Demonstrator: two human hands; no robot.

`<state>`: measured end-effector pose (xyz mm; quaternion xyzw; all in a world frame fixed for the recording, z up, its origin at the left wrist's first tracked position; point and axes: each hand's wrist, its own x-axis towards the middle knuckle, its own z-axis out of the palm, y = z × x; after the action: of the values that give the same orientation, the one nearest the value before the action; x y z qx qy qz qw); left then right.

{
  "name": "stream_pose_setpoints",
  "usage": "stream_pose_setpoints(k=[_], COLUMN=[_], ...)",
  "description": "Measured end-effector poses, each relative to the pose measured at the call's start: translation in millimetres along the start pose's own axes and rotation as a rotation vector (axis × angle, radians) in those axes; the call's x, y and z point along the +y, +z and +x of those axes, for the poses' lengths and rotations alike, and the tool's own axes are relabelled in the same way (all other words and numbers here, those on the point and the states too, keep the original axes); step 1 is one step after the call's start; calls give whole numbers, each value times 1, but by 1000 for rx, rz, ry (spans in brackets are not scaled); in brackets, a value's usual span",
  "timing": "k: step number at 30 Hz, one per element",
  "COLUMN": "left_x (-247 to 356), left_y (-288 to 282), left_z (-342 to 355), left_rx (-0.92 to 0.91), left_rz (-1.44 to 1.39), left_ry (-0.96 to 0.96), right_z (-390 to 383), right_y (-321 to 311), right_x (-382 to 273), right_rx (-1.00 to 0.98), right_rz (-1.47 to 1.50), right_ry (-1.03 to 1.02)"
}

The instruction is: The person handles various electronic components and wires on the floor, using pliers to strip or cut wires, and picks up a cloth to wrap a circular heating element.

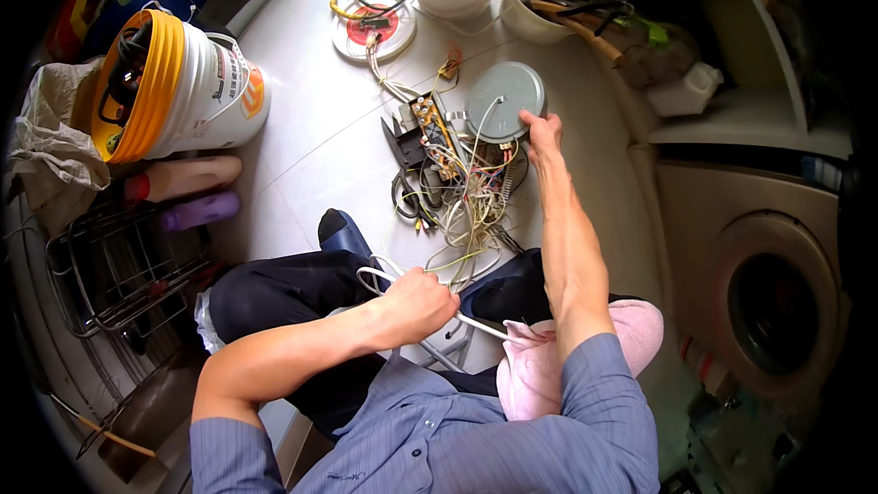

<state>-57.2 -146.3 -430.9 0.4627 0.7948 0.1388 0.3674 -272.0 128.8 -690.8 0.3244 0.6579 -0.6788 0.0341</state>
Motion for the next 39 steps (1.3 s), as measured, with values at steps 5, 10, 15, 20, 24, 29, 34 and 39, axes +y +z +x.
stream_pose_setpoints(k=[5, 10, 15, 20, 24, 29, 34, 39], left_x=[-3, 1, -25, -69, -72, -83, -93, -91], left_y=[8, 5, -6, -71, -72, -30, -13, -18], left_z=[-1, 7, 24, -11, -34, -34, -40, -40], left_rx=[112, 116, 321, 657, 709, 771, 767, 715], left_rz=[12, 64, 8, -1802, -2006, -1973, -1937, -1906], left_ry=[12, 61, -124, -234, -79, -241, -261, -272], right_z=[-49, -101, -181, -280, -296, -300, -295, -287], right_y=[-25, -51, -57, -51, -35, -36, -33, -33], right_x=[-82, -147, -189, -180, -168, -137, -120, -113], right_rx=[-131, -207, -262, -140, -360, -478, -574, -627], right_rz=[10, 54, -186, -551, -753, -939, -942, -996], right_ry=[-121, -198, -532, -1101, -1660, -1724, -1707, -1681])
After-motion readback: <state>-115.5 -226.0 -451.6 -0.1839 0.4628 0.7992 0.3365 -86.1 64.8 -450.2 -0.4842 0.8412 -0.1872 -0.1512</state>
